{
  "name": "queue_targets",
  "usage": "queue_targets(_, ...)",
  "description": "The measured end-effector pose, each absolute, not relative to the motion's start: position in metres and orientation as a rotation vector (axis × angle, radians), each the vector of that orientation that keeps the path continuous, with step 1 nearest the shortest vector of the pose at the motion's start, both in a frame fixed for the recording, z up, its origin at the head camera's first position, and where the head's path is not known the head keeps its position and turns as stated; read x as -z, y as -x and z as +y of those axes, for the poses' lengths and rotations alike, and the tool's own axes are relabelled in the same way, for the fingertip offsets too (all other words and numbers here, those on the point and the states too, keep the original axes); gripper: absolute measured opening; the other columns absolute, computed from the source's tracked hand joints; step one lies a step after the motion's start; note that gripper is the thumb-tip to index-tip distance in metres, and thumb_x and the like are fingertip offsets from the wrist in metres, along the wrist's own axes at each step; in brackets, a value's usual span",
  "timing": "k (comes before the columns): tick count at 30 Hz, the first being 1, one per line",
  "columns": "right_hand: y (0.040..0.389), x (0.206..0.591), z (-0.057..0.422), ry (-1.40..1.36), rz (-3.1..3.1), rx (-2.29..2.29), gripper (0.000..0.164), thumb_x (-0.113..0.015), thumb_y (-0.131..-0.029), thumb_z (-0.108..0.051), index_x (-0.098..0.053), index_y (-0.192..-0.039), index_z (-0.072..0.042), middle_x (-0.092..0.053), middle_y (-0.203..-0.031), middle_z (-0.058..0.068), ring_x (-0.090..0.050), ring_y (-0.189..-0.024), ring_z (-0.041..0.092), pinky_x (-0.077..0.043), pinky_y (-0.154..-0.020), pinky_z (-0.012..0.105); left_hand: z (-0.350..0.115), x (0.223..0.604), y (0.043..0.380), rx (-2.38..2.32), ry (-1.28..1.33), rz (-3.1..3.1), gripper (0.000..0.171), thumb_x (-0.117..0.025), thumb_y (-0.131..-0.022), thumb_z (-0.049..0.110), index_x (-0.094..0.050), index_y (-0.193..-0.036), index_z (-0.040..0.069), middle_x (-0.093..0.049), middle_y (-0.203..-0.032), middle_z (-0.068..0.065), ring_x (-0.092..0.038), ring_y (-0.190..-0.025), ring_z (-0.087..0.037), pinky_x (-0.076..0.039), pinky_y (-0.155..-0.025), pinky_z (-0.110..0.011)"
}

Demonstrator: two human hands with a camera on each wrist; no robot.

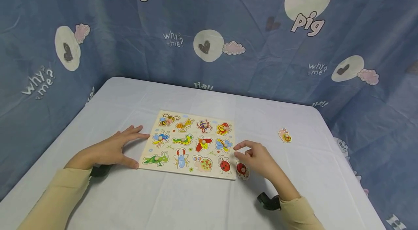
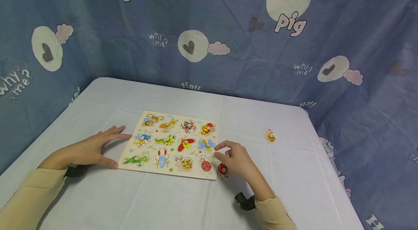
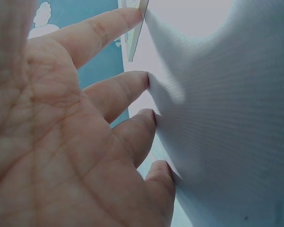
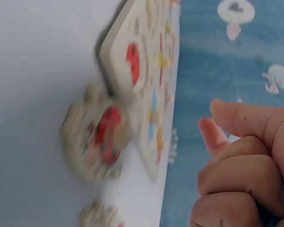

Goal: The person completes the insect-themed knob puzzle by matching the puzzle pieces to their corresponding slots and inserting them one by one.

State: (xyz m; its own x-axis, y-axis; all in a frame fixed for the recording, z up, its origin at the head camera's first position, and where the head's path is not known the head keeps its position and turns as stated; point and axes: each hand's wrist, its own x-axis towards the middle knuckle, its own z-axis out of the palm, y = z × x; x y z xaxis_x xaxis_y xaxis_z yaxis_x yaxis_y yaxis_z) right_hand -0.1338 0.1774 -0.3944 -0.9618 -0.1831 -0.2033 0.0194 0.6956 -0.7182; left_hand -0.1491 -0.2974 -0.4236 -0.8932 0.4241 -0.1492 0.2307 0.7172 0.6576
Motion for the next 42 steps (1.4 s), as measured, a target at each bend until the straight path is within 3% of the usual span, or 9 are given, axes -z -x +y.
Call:
queue_targets(8, 0.129, 0.398, 0.211, 0.103, 2.669, 1.115, 0.023, -0.074, -0.102, -0.024, -0.074, -0.122, -0.013, -0.041, -0.056, -0.004, -0.035, -0.051, 0.011, -0.029, -0.047, 0.023, -0.298, 0.423, 0.150, -0.947, -0.514, 2.634, 0.104, -0.100, -0.067, 0.041, -0.055, -0.157, 0.016, -0.020, -0.177, -0.029, -0.004, -0.164, -0.058, -0.001, -0.124, -0.084)
queue_targets(18, 0.129, 0.409, 0.238, 0.085, 2.691, 1.099, 0.020, -0.075, -0.100, -0.024, -0.075, -0.116, -0.012, -0.041, -0.056, -0.006, -0.033, -0.052, 0.009, -0.025, -0.049, 0.022, -0.298, 0.426, 0.150, -0.940, -0.509, 2.643, 0.104, -0.101, -0.066, 0.041, -0.055, -0.156, 0.017, -0.021, -0.176, -0.029, -0.005, -0.164, -0.057, -0.002, -0.124, -0.084)
queue_targets(24, 0.126, 0.414, 0.247, 0.060, 2.653, 1.095, 0.020, -0.075, -0.100, -0.021, -0.074, -0.116, -0.009, -0.045, -0.059, -0.007, -0.036, -0.055, 0.009, -0.029, -0.051, 0.023, -0.298, 0.426, 0.150, -0.933, -0.513, 2.646, 0.104, -0.101, -0.066, 0.042, -0.056, -0.156, 0.017, -0.021, -0.176, -0.029, -0.005, -0.164, -0.057, -0.002, -0.124, -0.085)
queue_targets(42, 0.126, 0.425, 0.257, 0.121, 2.612, 1.119, 0.019, -0.073, -0.101, -0.014, -0.069, -0.118, -0.006, -0.040, -0.056, -0.007, -0.029, -0.050, 0.006, -0.025, -0.050, 0.020, -0.298, 0.424, 0.150, -0.937, -0.517, 2.641, 0.103, -0.101, -0.066, 0.041, -0.056, -0.156, 0.016, -0.021, -0.176, -0.030, -0.005, -0.164, -0.058, -0.002, -0.124, -0.084)
